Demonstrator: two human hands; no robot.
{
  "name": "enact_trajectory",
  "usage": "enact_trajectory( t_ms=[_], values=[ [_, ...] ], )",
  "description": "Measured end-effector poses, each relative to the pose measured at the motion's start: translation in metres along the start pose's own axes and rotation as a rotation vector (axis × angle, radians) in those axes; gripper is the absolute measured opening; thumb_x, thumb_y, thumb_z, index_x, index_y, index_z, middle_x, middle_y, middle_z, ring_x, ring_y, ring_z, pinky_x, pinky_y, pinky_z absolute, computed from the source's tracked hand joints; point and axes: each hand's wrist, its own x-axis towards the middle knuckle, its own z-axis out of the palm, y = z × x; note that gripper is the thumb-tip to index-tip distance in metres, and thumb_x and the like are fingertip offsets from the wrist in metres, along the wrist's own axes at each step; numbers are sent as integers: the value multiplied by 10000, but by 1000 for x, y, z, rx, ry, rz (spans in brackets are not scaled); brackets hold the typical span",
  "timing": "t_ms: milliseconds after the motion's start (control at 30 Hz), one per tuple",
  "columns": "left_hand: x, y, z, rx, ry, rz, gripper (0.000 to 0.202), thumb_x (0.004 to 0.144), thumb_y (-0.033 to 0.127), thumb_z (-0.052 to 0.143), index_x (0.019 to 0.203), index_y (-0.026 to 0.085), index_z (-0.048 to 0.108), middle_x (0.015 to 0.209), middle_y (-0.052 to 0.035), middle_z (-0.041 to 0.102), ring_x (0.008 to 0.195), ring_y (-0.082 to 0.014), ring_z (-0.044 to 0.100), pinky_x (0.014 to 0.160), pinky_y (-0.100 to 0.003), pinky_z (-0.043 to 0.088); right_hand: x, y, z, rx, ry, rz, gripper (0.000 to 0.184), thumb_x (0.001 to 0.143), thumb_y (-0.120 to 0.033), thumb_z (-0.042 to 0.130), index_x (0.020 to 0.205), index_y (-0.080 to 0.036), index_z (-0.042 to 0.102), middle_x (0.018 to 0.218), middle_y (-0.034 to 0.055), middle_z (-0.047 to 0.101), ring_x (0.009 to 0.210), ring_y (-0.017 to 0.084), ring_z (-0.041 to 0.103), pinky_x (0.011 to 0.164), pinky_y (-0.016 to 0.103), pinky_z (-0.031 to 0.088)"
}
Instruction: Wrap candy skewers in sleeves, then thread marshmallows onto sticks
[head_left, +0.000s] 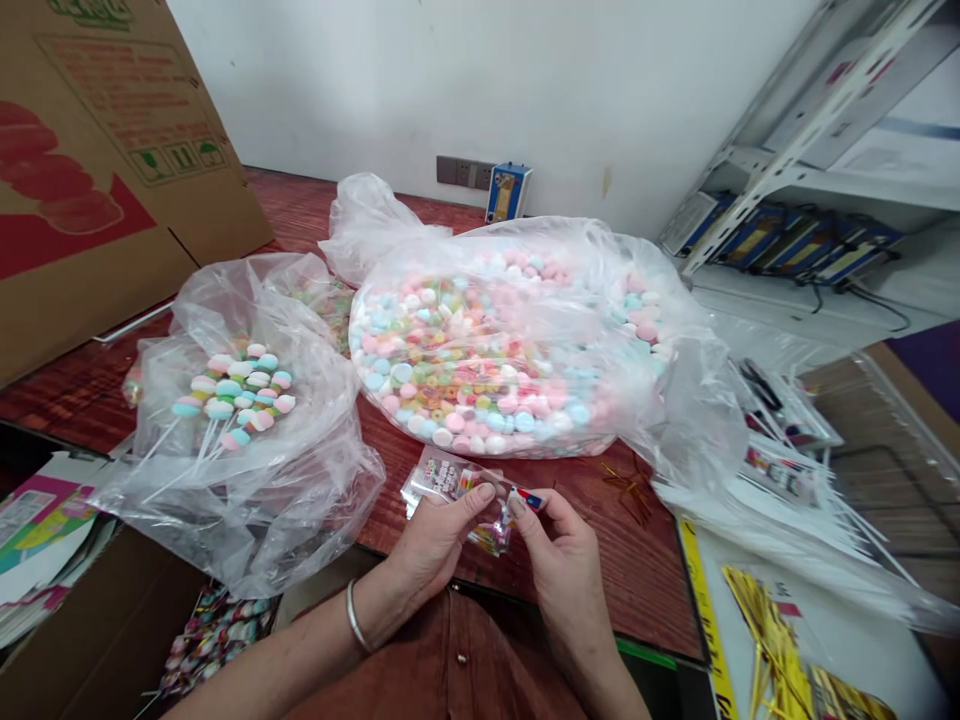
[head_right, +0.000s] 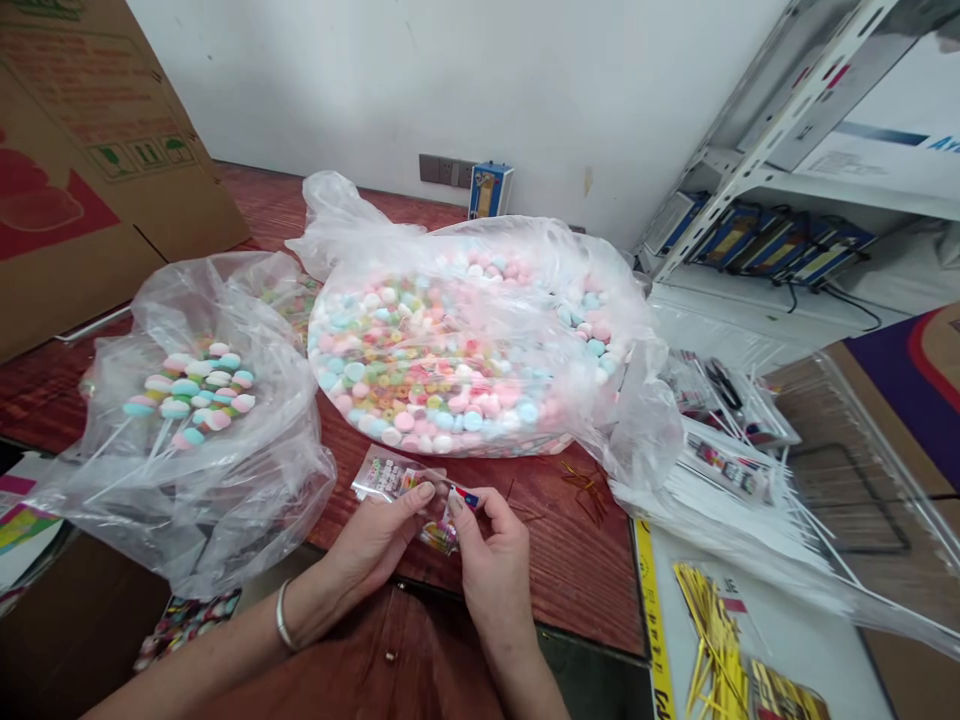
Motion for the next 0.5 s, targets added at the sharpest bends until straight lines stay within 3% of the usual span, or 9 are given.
enact_trajectory(
  t_ms=[167,333,433,500],
  values=[
    [1,-2,1,-27,108,27,343,552,289,929,703,148,655,693,17,664,658,-115,607,692,-252,508,-3,-2,4,-254,19,-77,356,929,-464,557,688,-202,539,665,-7,566,632,148,483,581,255,375],
    [7,-2,-2,-64,61,40,378,585,302,917,700,150,590,647,53,585,593,-75,528,617,-216,468,-3,5,6,-457,64,-229,446,961,-433,500,586,-213,399,587,-26,465,604,140,436,578,260,311],
    [10,-1,-5,-152,35,-3,396,579,293,925,697,143,578,630,53,569,561,-64,495,560,-200,442,-6,2,4,-484,69,-264,478,980,-446,478,570,-209,413,577,-21,475,613,149,456,588,264,323],
    [12,-1,-7,-250,66,-78,413,579,297,929,671,140,558,594,56,546,519,-56,464,516,-197,423,-9,-3,2,-425,90,-276,435,1010,-429,426,646,-206,509,643,-10,536,648,157,501,606,264,363]
  ],
)
